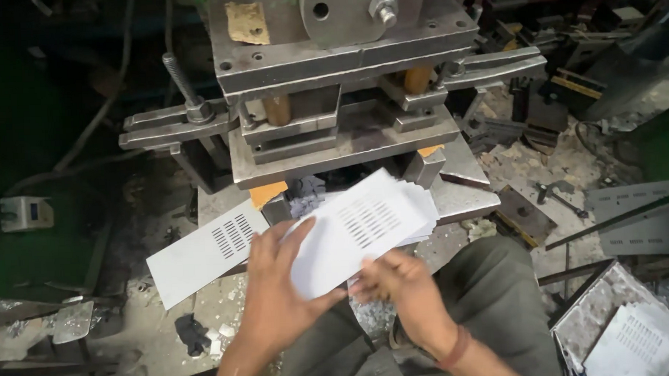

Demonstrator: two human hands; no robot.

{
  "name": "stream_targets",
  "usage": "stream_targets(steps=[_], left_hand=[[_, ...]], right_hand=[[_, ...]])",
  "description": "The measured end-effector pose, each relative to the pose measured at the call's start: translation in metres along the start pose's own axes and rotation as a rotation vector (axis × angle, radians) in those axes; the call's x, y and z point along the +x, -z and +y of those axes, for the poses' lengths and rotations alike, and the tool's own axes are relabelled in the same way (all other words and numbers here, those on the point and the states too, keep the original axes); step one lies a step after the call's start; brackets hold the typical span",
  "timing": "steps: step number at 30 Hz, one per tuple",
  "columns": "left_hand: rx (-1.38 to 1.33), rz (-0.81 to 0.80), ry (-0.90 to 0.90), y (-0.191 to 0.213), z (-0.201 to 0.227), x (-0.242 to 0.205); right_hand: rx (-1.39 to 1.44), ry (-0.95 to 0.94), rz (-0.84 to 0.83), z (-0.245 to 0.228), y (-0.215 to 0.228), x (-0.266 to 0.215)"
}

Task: Manually feeding and operating a metal stamping press to create small perforated metal parts.

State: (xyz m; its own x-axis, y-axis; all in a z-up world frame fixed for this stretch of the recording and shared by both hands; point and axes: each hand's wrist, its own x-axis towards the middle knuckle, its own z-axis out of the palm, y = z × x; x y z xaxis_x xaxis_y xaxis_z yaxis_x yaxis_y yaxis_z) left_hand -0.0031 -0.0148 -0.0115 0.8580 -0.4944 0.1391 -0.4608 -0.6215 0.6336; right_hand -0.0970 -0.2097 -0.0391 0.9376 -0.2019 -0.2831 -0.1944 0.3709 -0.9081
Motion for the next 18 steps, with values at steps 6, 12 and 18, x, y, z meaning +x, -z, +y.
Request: stream_targets(steps=[6,12,18], left_hand=[[-0.176,0.084,-0.034,0.019,0.006,0.000],[-0.185,0.038,0.129,0.025,-0.029,-0.025],[-0.221,0.021,0.211,0.010,-0.049,-0.045]], right_hand=[[0.119,0.213,0.180,-0.064,0.003,0.046],[0.164,0.020,0.330,-0.129,-0.022,0.103],[0.322,0.103,0.441,-0.114,-0.011,0.207]])
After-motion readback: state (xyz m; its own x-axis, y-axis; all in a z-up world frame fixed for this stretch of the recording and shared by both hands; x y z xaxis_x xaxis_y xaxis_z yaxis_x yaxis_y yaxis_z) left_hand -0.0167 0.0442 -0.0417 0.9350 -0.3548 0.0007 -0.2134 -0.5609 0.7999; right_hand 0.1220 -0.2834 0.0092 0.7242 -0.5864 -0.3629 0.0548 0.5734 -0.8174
